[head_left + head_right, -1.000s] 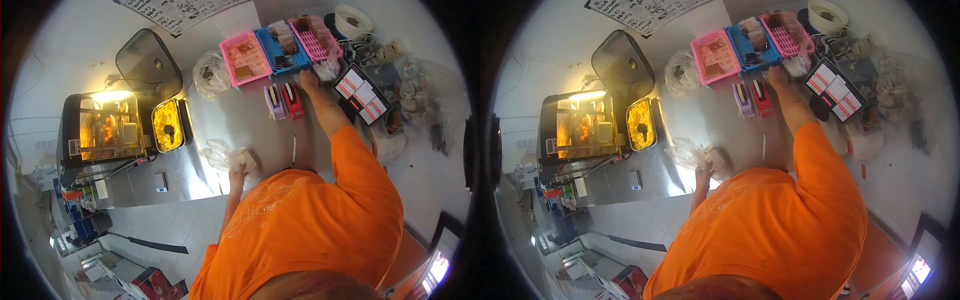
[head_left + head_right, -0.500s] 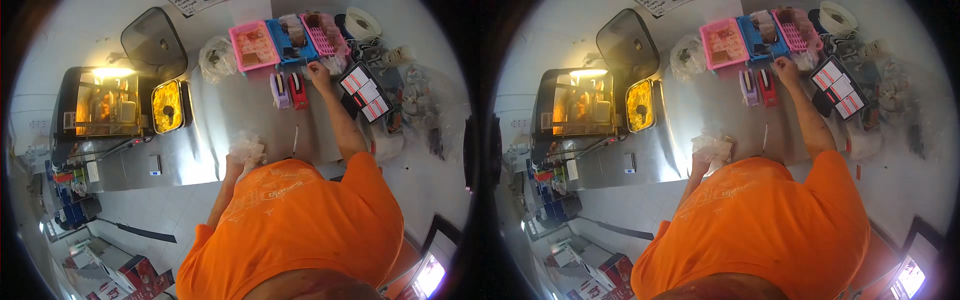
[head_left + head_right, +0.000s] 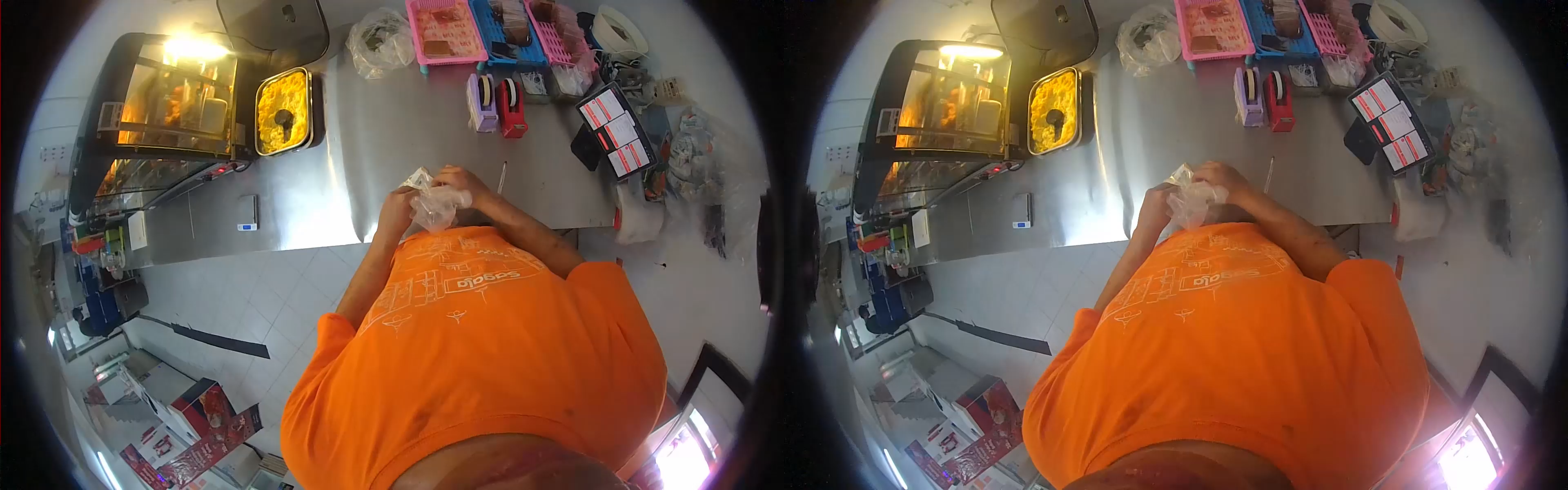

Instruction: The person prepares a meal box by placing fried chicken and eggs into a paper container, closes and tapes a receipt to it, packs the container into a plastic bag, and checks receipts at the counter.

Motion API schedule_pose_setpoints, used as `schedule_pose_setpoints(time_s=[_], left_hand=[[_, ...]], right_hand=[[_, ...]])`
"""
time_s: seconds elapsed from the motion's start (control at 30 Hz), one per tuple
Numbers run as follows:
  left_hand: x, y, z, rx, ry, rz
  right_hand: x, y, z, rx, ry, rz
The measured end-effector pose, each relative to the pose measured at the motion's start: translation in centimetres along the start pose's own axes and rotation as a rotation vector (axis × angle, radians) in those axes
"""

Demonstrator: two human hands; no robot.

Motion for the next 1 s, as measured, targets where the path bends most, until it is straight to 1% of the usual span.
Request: schedule_pose_setpoints(time_s=[0.03,0.13,0.23,0.27,0.33,0.43,0.53,0.73,0.83,1.0], left_hand=[[0.0,-0.1,0.1,0.060,0.007,0.034],[-0.1,-0.3,0.1,0.207,-0.107,-0.101],[-1.4,-1.1,2.5,0.644,-0.117,0.044],[-1.7,-1.5,2.9,0.646,-0.143,0.039],[-1.9,-1.9,2.8,0.650,-0.193,0.031],[-3.2,-3.0,4.0,0.780,-0.517,-0.043],[-3.7,-3.5,4.3,0.861,-0.608,-0.073],[-3.8,-3.7,4.1,0.914,-0.670,-0.061],[-3.5,-3.9,3.7,0.898,-0.699,-0.089],[-3.9,-4.2,4.1,0.915,-0.750,-0.121]], right_hand=[[0.1,0.0,0.0,0.090,-0.022,-0.027],[-0.7,-0.9,0.1,-0.689,0.089,0.121],[-1.7,-1.7,-0.4,-1.001,0.453,0.209],[-1.8,-2.3,-0.3,-1.102,0.553,0.215],[-0.1,-1.2,3.3,-1.305,0.756,0.223],[-2.3,-2.1,2.0,-1.255,0.836,0.072],[-3.4,-1.9,1.3,-1.144,0.739,-0.142],[-3.6,-1.7,1.2,-1.125,0.655,-0.096],[-4.2,-2.2,0.8,-1.123,0.722,-0.103],[-4.9,-2.7,0.3,-1.075,0.723,-0.117]])
Point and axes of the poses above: each hand's wrist, its own y-axis towards the middle knuckle, its own x-axis out of the back of the hand, z = x × y, the point moved 2 cm from there along y, towards the middle knuckle, and after that the axes turned 12 degrees about -z, right-handed, at the moved point
